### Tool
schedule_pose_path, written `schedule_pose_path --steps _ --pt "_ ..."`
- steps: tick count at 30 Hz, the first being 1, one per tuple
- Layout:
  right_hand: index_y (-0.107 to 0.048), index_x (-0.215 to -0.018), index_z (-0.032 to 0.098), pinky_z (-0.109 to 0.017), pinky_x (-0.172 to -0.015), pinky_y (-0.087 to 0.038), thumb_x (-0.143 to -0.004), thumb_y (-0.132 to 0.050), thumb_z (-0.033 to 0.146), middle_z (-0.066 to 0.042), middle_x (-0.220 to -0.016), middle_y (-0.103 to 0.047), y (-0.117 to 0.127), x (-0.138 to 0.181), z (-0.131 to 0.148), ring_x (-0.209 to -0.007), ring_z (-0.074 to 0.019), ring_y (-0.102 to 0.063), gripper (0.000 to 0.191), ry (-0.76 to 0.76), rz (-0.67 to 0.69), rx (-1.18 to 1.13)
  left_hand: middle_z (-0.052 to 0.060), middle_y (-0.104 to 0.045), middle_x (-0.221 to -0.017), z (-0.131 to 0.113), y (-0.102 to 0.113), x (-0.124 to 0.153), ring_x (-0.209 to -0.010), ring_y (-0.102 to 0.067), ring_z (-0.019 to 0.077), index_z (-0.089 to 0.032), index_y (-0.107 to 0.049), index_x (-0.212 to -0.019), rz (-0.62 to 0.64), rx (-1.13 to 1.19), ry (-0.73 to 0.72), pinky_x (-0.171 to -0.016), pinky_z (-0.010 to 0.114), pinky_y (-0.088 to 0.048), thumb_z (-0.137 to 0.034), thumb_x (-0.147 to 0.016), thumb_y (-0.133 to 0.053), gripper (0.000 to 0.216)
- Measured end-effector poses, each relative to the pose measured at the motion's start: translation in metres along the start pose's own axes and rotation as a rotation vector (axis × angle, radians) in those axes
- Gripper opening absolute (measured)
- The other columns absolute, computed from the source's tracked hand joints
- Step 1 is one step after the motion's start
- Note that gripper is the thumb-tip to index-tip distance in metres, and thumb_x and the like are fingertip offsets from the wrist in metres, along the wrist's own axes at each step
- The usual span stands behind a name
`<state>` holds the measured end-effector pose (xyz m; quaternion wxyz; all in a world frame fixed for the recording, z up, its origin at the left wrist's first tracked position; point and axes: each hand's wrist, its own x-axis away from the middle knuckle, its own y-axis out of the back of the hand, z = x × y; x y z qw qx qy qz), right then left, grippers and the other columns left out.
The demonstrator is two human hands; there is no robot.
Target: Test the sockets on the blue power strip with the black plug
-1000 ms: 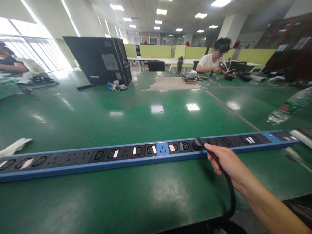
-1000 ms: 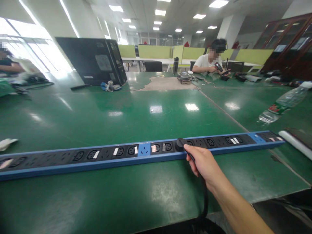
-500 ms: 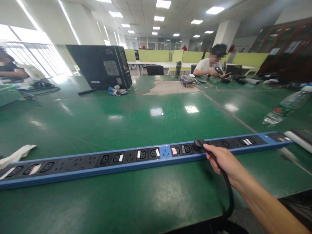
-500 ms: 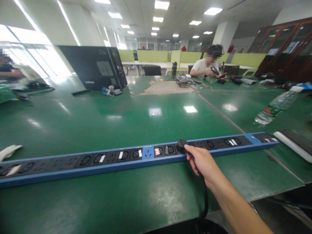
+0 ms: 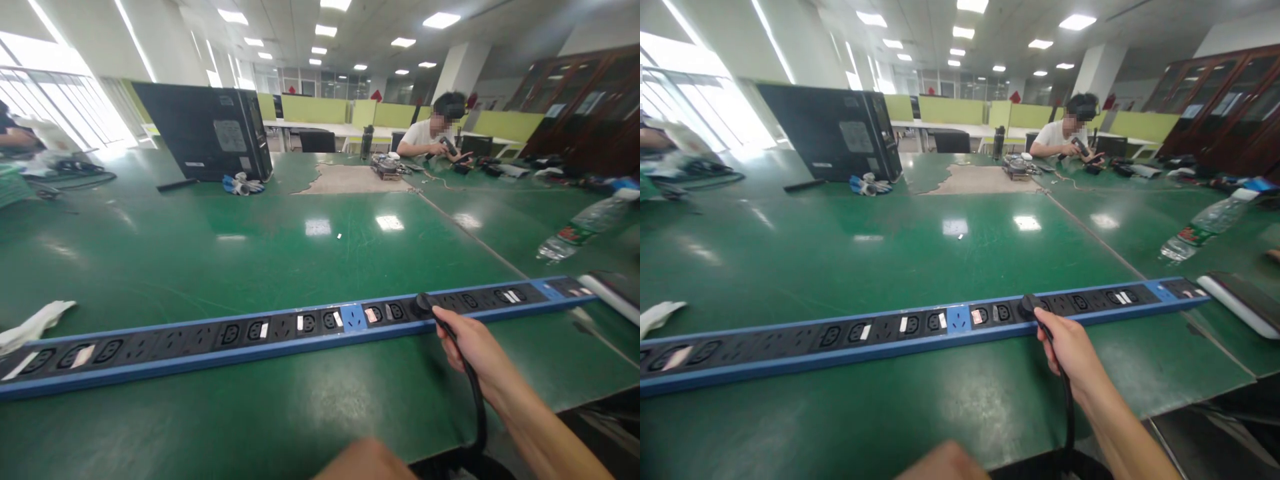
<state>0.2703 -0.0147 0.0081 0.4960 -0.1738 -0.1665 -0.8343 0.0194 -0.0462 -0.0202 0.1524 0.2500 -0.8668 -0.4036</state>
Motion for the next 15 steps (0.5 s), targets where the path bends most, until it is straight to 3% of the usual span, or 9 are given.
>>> schedule_pose_path --steps 3,4,6,11,15 --pt "-0.050 -0.055 0.018 -0.017 -0.030 -0.017 -0.083 -0.056 0.048 0.006 -0.030 -0.034 -0.001 0.000 0.003 -0.025 -0.0054 -0.027 0.041 -0.045 0.081 -0.035 0.012 -0.065 -0.112 0.013 0.047 -0.035 -0.104 -0.060 0.0206 -0.019 -0.060 -0.121 -0.216 -0.019 0.066 -0.094 0.043 -0.049 -0.029 -0.103 -0.027 0.039" --pt "-0.050 -0.055 0.018 -0.017 -0.030 -0.018 -0.083 -0.056 0.048 0.006 -0.030 -0.034 -0.001 -0.001 0.005 -0.025 -0.0055 -0.027 0.042 -0.047 0.083 -0.015 0.012 -0.066 -0.112 0.020 0.060 -0.044 -0.105 -0.060 0.0217 -0.020 -0.061 -0.121 -0.366 -0.079 0.146 -0.095 0.044 -0.048 -0.031 -0.103 -0.030 0.038" --pt "-0.050 -0.055 0.018 -0.017 -0.029 -0.019 -0.082 -0.057 0.049 0.005 -0.030 -0.035 0.002 -0.003 0.008 -0.024 -0.0058 -0.028 0.043 -0.049 0.077 0.053 0.012 -0.065 -0.118 0.035 0.077 -0.057 -0.111 -0.058 0.0273 -0.019 -0.059 -0.125 -0.500 -0.236 0.226 -0.097 0.047 -0.045 -0.042 -0.095 -0.049 0.039" --pt "-0.053 -0.057 0.017 -0.017 -0.031 -0.025 -0.082 -0.056 0.055 0.003 -0.032 -0.041 0.006 -0.004 0.003 -0.027 -0.0066 -0.034 0.046 -0.071 0.105 0.142 0.011 -0.065 -0.122 0.051 0.077 -0.059 -0.112 -0.057 0.0307 -0.020 -0.055 -0.131 -0.395 -0.448 0.247 -0.099 0.050 -0.041 -0.067 -0.083 -0.055 0.068" --pt "-0.052 -0.060 0.017 -0.016 -0.031 -0.023 -0.082 -0.055 0.058 0.004 -0.032 -0.040 -0.001 -0.002 -0.012 -0.027 -0.0060 -0.033 0.046 -0.073 0.132 0.086 0.010 -0.064 -0.121 0.049 0.071 -0.058 -0.111 -0.057 0.0305 -0.022 -0.053 -0.134 -0.375 -0.504 0.273 -0.098 0.049 -0.039 -0.070 -0.077 -0.060 0.075"
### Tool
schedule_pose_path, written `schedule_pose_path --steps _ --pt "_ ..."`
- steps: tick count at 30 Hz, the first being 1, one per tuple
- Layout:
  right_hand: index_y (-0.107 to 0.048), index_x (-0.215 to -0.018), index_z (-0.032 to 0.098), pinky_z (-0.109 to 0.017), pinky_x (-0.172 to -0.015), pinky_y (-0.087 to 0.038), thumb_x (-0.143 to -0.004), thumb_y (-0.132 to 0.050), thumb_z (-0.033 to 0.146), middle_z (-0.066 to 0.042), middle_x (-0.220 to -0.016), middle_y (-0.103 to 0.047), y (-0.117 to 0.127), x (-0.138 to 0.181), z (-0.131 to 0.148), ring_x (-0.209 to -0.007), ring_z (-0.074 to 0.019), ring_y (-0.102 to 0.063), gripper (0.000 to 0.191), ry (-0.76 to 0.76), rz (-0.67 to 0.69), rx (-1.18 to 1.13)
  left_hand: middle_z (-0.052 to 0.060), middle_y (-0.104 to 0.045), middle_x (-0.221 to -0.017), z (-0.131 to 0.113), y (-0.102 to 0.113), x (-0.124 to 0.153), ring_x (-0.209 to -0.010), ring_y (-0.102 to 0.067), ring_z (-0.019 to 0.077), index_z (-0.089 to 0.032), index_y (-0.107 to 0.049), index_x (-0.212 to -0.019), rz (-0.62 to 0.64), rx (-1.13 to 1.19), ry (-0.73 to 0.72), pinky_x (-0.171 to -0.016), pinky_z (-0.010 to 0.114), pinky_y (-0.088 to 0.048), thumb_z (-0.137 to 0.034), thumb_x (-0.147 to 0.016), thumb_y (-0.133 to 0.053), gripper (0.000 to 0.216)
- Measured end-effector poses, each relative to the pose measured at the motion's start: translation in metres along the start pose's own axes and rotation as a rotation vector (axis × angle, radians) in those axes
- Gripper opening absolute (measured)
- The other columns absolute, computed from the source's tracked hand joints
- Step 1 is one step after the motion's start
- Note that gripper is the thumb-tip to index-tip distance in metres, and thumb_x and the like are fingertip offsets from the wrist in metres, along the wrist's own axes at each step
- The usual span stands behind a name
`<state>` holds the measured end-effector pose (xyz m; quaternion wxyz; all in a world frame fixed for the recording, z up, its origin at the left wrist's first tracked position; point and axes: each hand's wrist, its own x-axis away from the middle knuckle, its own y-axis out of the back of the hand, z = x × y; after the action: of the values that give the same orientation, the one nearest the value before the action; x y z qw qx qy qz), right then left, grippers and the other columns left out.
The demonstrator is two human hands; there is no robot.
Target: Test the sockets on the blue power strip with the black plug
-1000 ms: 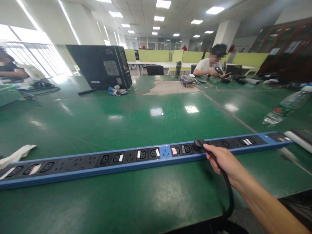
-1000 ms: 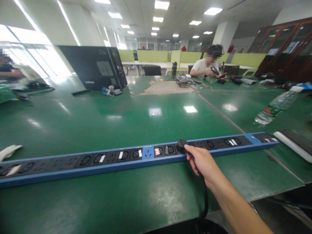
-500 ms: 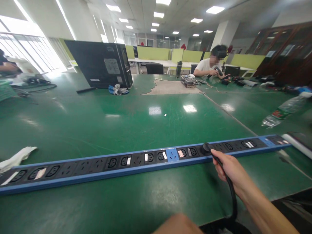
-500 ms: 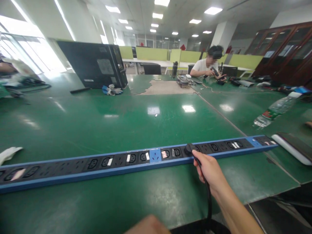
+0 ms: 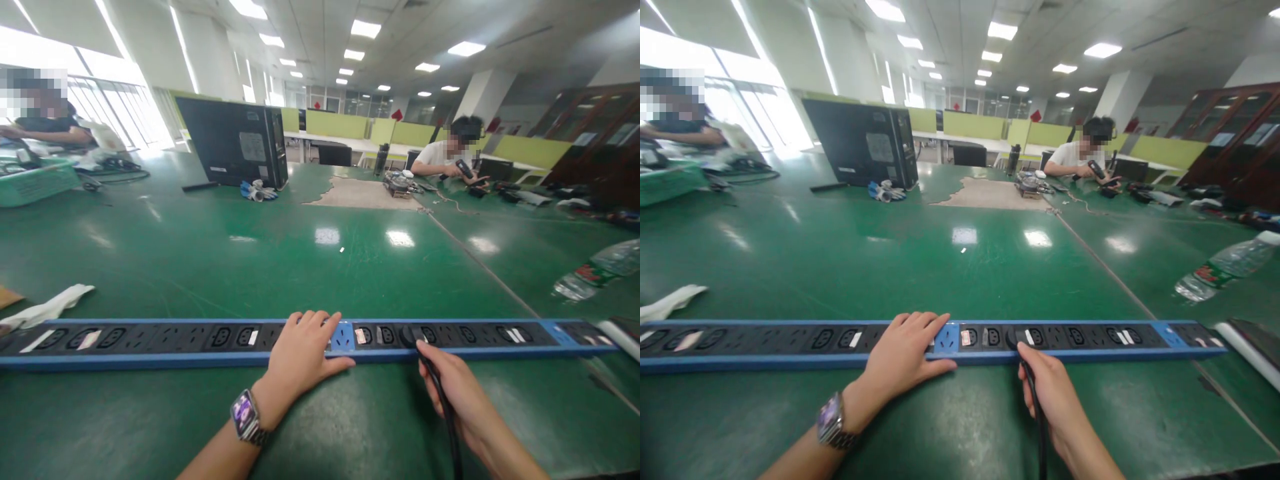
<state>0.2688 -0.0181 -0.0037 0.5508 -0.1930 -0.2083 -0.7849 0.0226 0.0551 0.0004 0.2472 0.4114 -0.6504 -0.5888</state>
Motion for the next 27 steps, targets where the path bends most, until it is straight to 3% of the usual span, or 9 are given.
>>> schedule_pose_path --steps 5,8,16,27 --pt "-0.059 -0.077 0.017 -0.018 -0.030 -0.022 -0.082 -0.054 0.052 0.007 -0.039 -0.044 -0.005 -0.007 -0.003 -0.026 -0.0061 -0.032 0.035 -0.004 0.118 -0.177 0.009 -0.065 -0.120 0.000 -0.003 -0.001 -0.110 -0.057 0.0298 -0.022 -0.053 -0.133 -0.033 -0.015 0.005 -0.099 0.047 -0.038 -0.066 -0.077 -0.063 0.072" --pt "-0.058 -0.076 0.016 -0.018 -0.032 -0.024 -0.086 -0.051 0.044 0.007 -0.044 -0.046 -0.005 -0.012 -0.001 -0.029 -0.0054 -0.035 0.030 -0.023 0.167 -0.259 0.008 -0.065 -0.118 0.003 -0.005 -0.001 -0.109 -0.057 0.0299 -0.023 -0.055 -0.132 -0.050 -0.005 0.004 -0.097 0.046 -0.039 -0.065 -0.077 -0.064 0.070" --pt "-0.055 -0.075 0.017 -0.016 -0.035 -0.020 -0.091 -0.051 0.048 0.009 -0.042 -0.039 -0.011 -0.024 -0.005 -0.030 -0.0039 -0.034 0.035 -0.053 0.102 -0.336 0.007 -0.066 -0.115 0.005 -0.008 0.001 -0.105 -0.058 0.0285 -0.024 -0.058 -0.127 -0.104 0.046 -0.003 -0.093 0.044 -0.040 -0.068 -0.074 -0.065 0.069" --pt "-0.057 -0.079 0.016 -0.017 -0.035 -0.022 -0.090 -0.051 0.053 0.008 -0.045 -0.041 -0.006 -0.017 0.006 -0.032 -0.0046 -0.036 0.039 0.001 0.075 -0.172 0.009 -0.068 -0.106 0.001 -0.006 -0.001 -0.101 -0.060 0.0290 -0.023 -0.061 -0.119 -0.131 -0.008 -0.015 -0.088 0.041 -0.040 -0.071 -0.076 -0.060 0.065"
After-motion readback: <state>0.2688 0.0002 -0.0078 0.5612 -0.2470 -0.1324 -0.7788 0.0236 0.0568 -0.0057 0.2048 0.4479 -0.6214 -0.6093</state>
